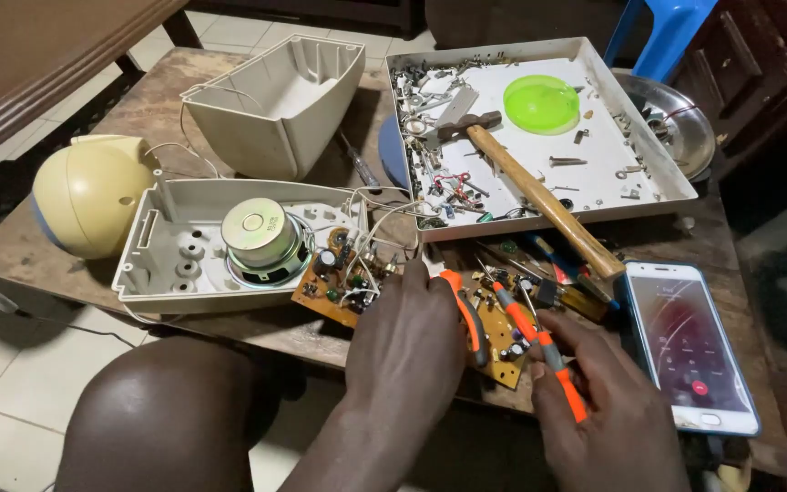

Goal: Repairing a small electronic circuit board by stripping and cutting wires with pliers.

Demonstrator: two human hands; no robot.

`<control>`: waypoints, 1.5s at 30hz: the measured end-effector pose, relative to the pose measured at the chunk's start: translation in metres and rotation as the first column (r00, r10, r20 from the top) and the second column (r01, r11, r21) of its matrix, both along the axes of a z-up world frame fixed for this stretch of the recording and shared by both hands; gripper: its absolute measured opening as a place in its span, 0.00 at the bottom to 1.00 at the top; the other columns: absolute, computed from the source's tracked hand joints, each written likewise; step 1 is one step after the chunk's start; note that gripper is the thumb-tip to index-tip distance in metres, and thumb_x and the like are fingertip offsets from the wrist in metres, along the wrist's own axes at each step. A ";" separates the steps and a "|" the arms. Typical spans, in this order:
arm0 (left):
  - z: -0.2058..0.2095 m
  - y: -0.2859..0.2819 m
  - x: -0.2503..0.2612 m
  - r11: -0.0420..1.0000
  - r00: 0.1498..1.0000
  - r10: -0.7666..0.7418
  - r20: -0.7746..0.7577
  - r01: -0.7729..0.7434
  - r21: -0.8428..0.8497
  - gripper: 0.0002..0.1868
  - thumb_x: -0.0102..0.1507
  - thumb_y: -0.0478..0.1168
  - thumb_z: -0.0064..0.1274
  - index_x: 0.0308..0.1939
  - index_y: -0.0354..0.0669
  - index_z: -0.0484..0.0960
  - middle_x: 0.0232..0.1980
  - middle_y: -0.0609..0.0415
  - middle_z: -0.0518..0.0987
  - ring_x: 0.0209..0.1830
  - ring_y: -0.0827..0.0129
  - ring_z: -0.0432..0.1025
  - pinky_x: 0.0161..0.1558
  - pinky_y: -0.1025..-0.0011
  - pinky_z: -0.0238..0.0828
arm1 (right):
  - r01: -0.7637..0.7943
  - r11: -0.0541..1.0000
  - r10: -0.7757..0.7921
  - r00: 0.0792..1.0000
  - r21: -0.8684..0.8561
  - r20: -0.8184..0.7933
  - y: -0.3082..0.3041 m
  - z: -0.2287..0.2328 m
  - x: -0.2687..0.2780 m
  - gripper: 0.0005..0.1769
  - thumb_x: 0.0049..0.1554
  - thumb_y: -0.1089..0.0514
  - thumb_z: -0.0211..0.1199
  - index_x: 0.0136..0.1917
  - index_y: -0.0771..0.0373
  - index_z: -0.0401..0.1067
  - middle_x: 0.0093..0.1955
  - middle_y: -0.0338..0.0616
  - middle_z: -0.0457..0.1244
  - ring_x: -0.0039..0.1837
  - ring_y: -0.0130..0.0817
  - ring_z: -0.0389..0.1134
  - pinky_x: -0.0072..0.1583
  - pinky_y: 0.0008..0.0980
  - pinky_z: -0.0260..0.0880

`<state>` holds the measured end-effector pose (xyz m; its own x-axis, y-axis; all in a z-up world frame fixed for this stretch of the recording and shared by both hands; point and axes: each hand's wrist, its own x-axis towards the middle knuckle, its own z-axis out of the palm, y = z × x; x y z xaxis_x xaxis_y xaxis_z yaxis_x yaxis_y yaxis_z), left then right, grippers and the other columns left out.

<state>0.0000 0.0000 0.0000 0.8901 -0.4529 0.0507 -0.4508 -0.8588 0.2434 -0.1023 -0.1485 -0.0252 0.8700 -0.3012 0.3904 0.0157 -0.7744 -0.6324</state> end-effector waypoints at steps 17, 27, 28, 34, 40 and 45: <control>0.005 0.016 0.010 0.975 0.979 -0.177 0.102 0.188 -0.119 0.08 0.64 0.40 0.62 0.34 0.39 0.87 0.47 0.44 0.80 0.31 0.56 0.80 0.31 0.56 0.83 | 0.038 0.999 -0.038 0.999 0.029 0.000 0.006 -0.004 0.003 0.24 0.54 0.58 0.63 0.65 0.58 0.77 0.51 0.45 0.67 0.53 0.36 0.71 0.51 0.35 0.71; 0.033 0.029 0.002 0.161 0.523 -0.311 -0.794 -0.794 -0.586 0.12 0.64 0.36 0.59 0.40 0.24 0.84 0.35 0.42 0.81 0.35 0.55 0.81 0.42 0.70 0.79 | 0.090 0.977 -0.047 0.976 -0.195 0.212 0.010 -0.004 0.008 0.07 0.57 0.64 0.70 0.46 0.65 0.72 0.45 0.41 0.69 0.48 0.34 0.72 0.49 0.32 0.71; 0.032 0.030 0.000 0.161 0.520 -0.311 -0.795 -0.796 -0.584 0.12 0.64 0.36 0.59 0.40 0.24 0.84 0.35 0.42 0.81 0.35 0.55 0.81 0.42 0.70 0.79 | 0.090 0.977 -0.048 0.977 -0.195 0.209 0.012 -0.001 0.009 0.07 0.57 0.64 0.70 0.46 0.65 0.72 0.45 0.41 0.69 0.48 0.34 0.72 0.49 0.32 0.71; 0.039 0.035 -0.006 -0.004 0.434 -0.408 -0.804 -0.881 -0.473 0.07 0.65 0.31 0.56 0.43 0.27 0.75 0.39 0.38 0.80 0.41 0.43 0.82 0.43 0.65 0.79 | 0.025 0.976 0.002 0.992 -0.215 0.123 0.018 0.006 0.017 0.10 0.55 0.70 0.62 0.52 0.71 0.73 0.56 0.58 0.69 0.57 0.46 0.72 0.54 0.36 0.77; 0.038 0.037 -0.009 -0.020 0.456 -0.458 -0.763 -0.864 -0.504 0.08 0.63 0.32 0.57 0.44 0.35 0.75 0.30 0.34 0.80 0.35 0.49 0.81 0.44 0.61 0.81 | -0.029 0.957 0.100 0.966 -0.288 0.238 0.017 -0.004 0.025 0.13 0.57 0.71 0.60 0.56 0.70 0.75 0.59 0.54 0.68 0.60 0.48 0.67 0.64 0.43 0.68; 0.033 0.034 -0.011 -0.043 0.492 -0.508 -0.707 -0.835 -0.549 0.12 0.70 0.32 0.47 0.54 0.27 0.80 0.32 0.33 0.79 0.34 0.51 0.79 0.42 0.60 0.83 | -0.028 0.954 0.090 0.977 -0.300 0.195 0.013 -0.008 0.025 0.14 0.57 0.64 0.63 0.57 0.67 0.77 0.59 0.49 0.71 0.60 0.44 0.67 0.65 0.40 0.66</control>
